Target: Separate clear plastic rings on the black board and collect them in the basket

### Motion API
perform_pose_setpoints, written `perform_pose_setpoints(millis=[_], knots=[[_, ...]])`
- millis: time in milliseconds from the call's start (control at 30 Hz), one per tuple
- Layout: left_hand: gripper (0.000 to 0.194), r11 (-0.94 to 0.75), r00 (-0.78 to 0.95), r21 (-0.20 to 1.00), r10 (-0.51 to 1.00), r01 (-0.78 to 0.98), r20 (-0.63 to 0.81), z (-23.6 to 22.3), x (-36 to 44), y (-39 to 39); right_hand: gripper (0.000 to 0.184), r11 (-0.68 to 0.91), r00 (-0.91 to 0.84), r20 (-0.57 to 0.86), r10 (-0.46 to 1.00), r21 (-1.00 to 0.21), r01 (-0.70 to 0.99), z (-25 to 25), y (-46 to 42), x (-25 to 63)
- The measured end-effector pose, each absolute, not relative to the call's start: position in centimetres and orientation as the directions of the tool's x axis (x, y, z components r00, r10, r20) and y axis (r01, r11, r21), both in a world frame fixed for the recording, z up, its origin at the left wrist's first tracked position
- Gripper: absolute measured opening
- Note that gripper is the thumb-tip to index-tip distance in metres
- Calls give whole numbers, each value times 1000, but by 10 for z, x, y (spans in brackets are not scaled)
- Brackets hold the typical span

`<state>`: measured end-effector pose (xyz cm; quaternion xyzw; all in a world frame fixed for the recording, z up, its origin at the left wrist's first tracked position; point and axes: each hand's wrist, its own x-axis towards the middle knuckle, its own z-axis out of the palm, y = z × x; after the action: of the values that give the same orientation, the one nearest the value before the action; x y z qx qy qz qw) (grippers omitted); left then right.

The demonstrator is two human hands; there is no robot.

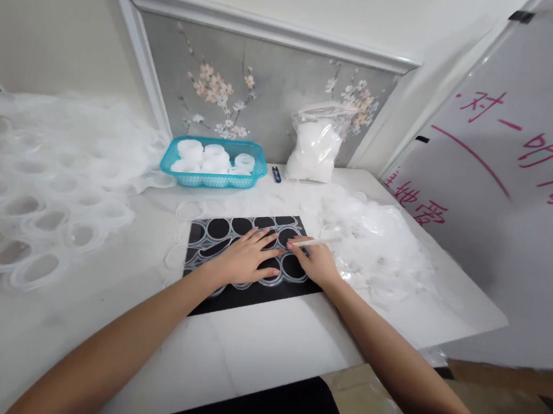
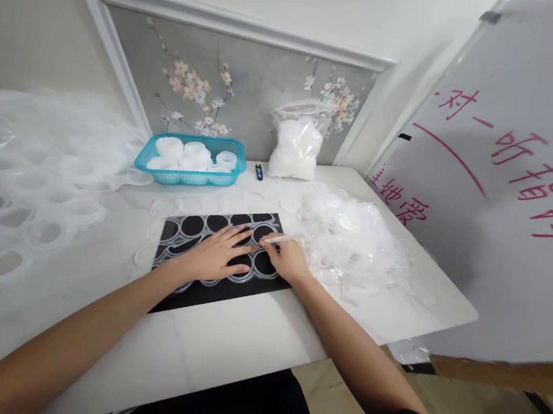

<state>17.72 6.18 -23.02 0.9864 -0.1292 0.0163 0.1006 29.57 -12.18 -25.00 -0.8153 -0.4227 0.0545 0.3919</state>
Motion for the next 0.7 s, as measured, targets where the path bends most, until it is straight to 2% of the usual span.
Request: perform_pose_setpoints(millis=[100, 167, 200, 233, 300, 333, 400, 467, 533, 600, 700], knots=[[55, -946, 974, 229, -224, -228, 40, -228, 177, 61, 22, -312, 526, 245, 814, -580, 752, -248, -123, 292], [55, -946, 976, 244, -214, -215, 28, -226, 176, 60, 18, -348, 592, 278, 757, -595, 725, -235, -121, 307], [56, -944, 976, 249, -215, -215, 26, -225, 176, 60, 16, -387, 670, 313, 673, -622, 680, -225, -120, 321], [55, -943, 976, 252, -217, -217, 28, -225, 175, 60, 11, -453, 802, 368, 471, -679, 578, -213, -119, 338], [53, -941, 975, 256, -218, -220, 36, -225, 173, 60, 26, -512, 872, 441, 211, -710, 483, -190, -118, 374], [52, -939, 974, 262, -222, -225, 42, -226, 173, 60, 32, -517, 879, 460, 122, -727, 452, -180, -118, 389], [47, -923, 971, 300, -231, -240, 65, -226, 173, 61, 30, -414, 894, 447, 30, -808, 418, -167, -119, 400], [46, -887, 973, 400, -200, -231, 118, -222, 175, 61, 25, -232, 937, 338, 83, -908, 348, -160, -119, 385], [52, -805, 976, 561, -95, -191, 195, -209, 177, 61, 26, -47, 952, 119, 282, -989, 137, -154, -119, 352], [59, -644, 968, 748, 46, -161, 248, -187, 175, 60, 29, 70, 810, -118, 574, -979, -193, -143, -117, 315], [56, -311, 971, 937, 126, -156, 204, -141, 159, 57, 24, 88, 603, -176, 778, -920, -382, -119, -113, 273]])
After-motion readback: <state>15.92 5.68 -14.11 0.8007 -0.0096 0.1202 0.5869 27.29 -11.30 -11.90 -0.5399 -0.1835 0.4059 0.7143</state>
